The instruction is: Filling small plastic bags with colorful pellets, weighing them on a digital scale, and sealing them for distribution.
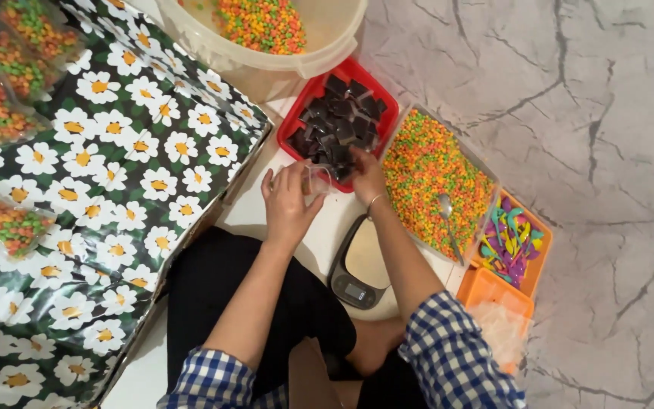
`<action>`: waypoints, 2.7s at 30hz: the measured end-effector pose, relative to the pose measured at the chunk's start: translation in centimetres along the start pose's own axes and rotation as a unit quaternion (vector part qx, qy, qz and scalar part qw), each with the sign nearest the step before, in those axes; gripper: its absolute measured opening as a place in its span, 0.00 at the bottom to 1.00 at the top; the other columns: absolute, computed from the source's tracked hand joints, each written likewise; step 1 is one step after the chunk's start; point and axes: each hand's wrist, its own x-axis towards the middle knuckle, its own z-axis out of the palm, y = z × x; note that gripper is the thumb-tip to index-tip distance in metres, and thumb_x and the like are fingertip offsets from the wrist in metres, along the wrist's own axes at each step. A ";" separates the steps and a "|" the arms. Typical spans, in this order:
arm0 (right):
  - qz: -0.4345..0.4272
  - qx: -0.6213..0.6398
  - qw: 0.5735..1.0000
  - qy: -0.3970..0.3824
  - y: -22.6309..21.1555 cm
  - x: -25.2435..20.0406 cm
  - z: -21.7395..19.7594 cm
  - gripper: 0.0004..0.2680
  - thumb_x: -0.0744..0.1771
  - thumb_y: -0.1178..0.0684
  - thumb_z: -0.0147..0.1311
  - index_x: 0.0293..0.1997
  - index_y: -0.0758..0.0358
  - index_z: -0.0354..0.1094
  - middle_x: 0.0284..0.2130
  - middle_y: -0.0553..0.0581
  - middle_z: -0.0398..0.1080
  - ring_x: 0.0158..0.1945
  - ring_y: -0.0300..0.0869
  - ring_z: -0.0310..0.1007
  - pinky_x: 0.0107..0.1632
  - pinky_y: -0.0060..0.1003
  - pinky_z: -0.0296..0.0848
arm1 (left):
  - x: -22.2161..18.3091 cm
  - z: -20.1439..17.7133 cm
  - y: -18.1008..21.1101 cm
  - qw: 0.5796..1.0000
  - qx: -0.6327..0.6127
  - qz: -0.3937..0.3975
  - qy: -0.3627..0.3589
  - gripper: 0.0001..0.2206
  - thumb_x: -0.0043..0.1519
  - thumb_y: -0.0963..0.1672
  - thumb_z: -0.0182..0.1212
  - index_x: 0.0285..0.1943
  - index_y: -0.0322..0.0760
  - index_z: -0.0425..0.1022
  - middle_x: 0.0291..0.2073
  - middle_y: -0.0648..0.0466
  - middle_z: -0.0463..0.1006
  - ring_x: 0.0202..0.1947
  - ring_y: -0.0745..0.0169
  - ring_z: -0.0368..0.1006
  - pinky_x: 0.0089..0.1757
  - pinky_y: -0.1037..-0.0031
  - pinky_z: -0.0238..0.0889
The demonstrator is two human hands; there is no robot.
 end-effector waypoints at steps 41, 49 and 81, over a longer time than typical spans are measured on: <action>-0.032 0.146 0.981 0.122 -15.0 -5.3 -7.3 0.07 0.62 0.60 0.68 0.41 0.63 0.74 0.35 0.55 0.74 0.38 0.40 0.79 0.41 0.32 0.79 | -0.7 0.2 1.2 0.999 -0.037 -0.006 -0.028 0.35 0.47 0.40 0.79 0.64 0.33 0.66 0.51 0.49 0.70 0.56 0.48 0.68 0.63 0.45 0.42; -0.008 0.104 0.994 0.009 -14.9 -12.0 -7.7 0.09 0.63 0.59 0.66 0.45 0.57 0.74 0.35 0.52 0.76 0.40 0.39 0.79 0.45 0.30 0.80 | -2.9 -1.1 4.4 0.995 -0.073 0.024 -0.067 0.36 0.51 0.41 0.78 0.69 0.35 0.62 0.51 0.49 0.69 0.56 0.47 0.67 0.64 0.44 0.41; -0.337 -0.340 0.876 0.060 -23.5 -38.5 -15.4 0.02 0.66 0.52 0.53 0.33 0.49 0.67 0.32 0.44 0.65 0.46 0.41 0.59 0.53 0.40 0.54 | -18.1 -11.0 20.3 0.979 -0.112 0.155 -0.076 0.28 0.51 0.39 0.72 0.64 0.40 0.71 0.53 0.50 0.64 0.51 0.45 0.65 0.50 0.61 0.62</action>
